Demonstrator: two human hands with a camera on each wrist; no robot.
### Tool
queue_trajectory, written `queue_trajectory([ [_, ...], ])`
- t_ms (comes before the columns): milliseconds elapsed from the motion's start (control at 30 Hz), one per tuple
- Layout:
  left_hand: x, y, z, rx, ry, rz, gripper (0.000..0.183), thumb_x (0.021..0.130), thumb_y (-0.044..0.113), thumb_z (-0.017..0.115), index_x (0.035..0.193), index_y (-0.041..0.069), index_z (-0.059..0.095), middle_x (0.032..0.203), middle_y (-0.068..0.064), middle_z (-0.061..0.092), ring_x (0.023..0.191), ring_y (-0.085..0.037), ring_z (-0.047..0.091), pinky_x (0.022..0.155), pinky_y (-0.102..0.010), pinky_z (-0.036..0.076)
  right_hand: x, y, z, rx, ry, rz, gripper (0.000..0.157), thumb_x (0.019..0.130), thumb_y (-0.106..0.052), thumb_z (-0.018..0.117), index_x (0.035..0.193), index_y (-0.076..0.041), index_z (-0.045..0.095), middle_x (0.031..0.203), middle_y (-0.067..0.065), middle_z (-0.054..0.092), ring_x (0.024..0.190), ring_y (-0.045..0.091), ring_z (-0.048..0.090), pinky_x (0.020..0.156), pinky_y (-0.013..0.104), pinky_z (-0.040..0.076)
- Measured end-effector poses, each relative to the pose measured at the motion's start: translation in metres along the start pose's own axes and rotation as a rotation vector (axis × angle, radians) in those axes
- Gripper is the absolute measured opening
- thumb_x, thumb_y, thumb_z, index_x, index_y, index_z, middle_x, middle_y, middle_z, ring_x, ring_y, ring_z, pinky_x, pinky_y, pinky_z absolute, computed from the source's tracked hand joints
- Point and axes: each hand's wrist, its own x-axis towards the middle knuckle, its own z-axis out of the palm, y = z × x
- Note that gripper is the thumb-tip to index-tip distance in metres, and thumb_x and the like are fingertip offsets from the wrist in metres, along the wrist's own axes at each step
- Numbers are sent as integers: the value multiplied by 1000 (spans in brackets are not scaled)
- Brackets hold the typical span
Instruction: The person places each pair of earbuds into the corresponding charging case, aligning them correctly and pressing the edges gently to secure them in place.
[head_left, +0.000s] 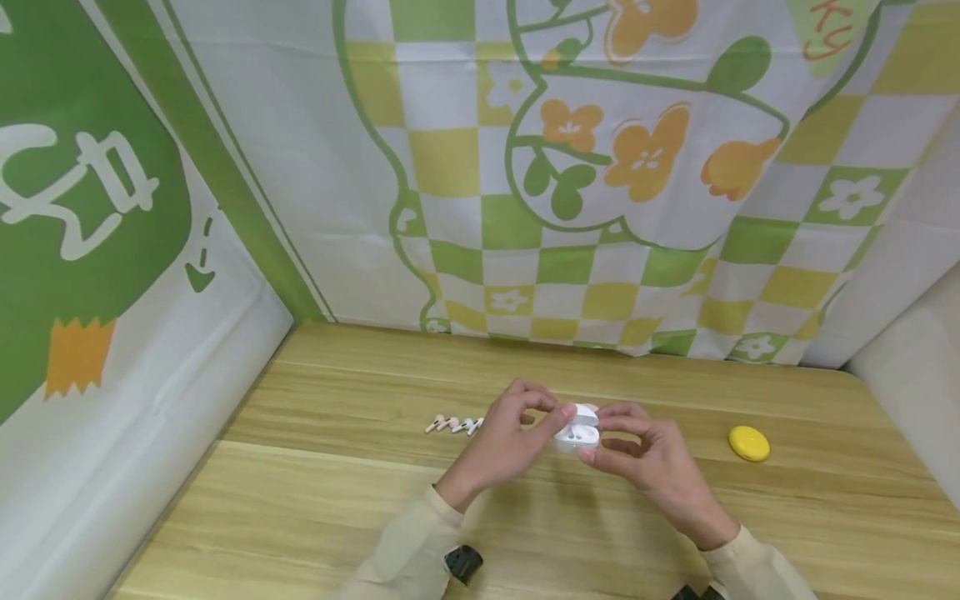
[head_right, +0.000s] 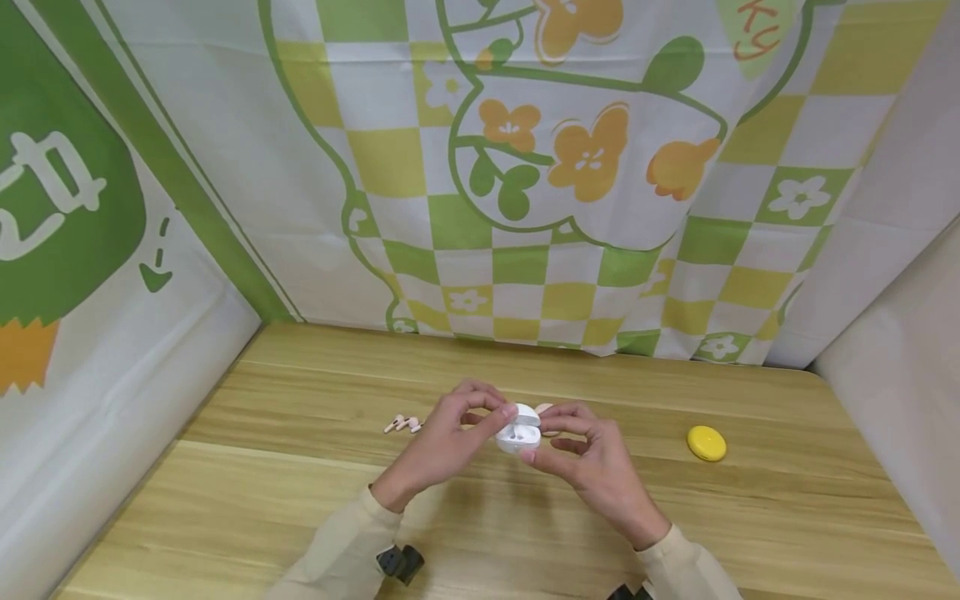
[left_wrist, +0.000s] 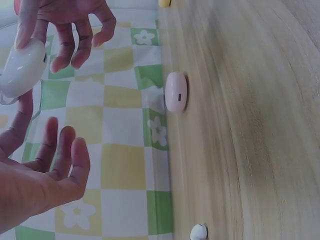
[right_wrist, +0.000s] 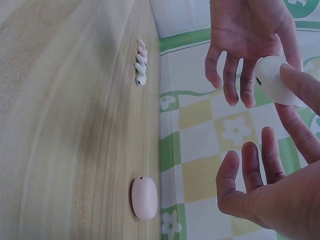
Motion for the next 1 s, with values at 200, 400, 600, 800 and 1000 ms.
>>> queue_trajectory([
  [200,1,1,-3,-21,-30,-46,36,103,41,58,100,10,76,119,-3,60,114,-20,54,95,-45,47,-1,1,0,10,5,24,24,85,-7,82,107,1,76,125,15,58,120,21,54,97,36,52],
  [400,-1,-1,-13,-33,-6,-42,34,102,41,60,108,11,74,118,-3,62,114,-18,55,96,-44,47,-2,2,0,-9,33,34,24,86,-8,81,108,1,76,124,14,59,120,20,54,98,41,50],
  [600,-3,-13,-31,-20,41,-44,28,100,37,66,113,14,73,117,-1,65,114,-19,57,97,-46,48,-3,3,-2,-14,63,29,24,86,-5,81,107,3,75,122,16,59,115,17,57,96,34,52],
  [800,-5,-31,-46,38,125,-49,25,98,27,69,115,9,72,117,-4,66,107,-21,60,91,-42,51,-3,4,-3,-20,64,41,24,86,-6,81,107,3,75,122,16,59,114,16,58,95,32,52],
  [1000,-6,-48,-57,71,177,-92,24,96,22,72,115,6,72,107,-5,65,95,-22,61,81,-37,52,-3,4,-3,-15,62,59,25,86,-5,81,108,4,74,122,15,59,114,15,57,96,32,52],
])
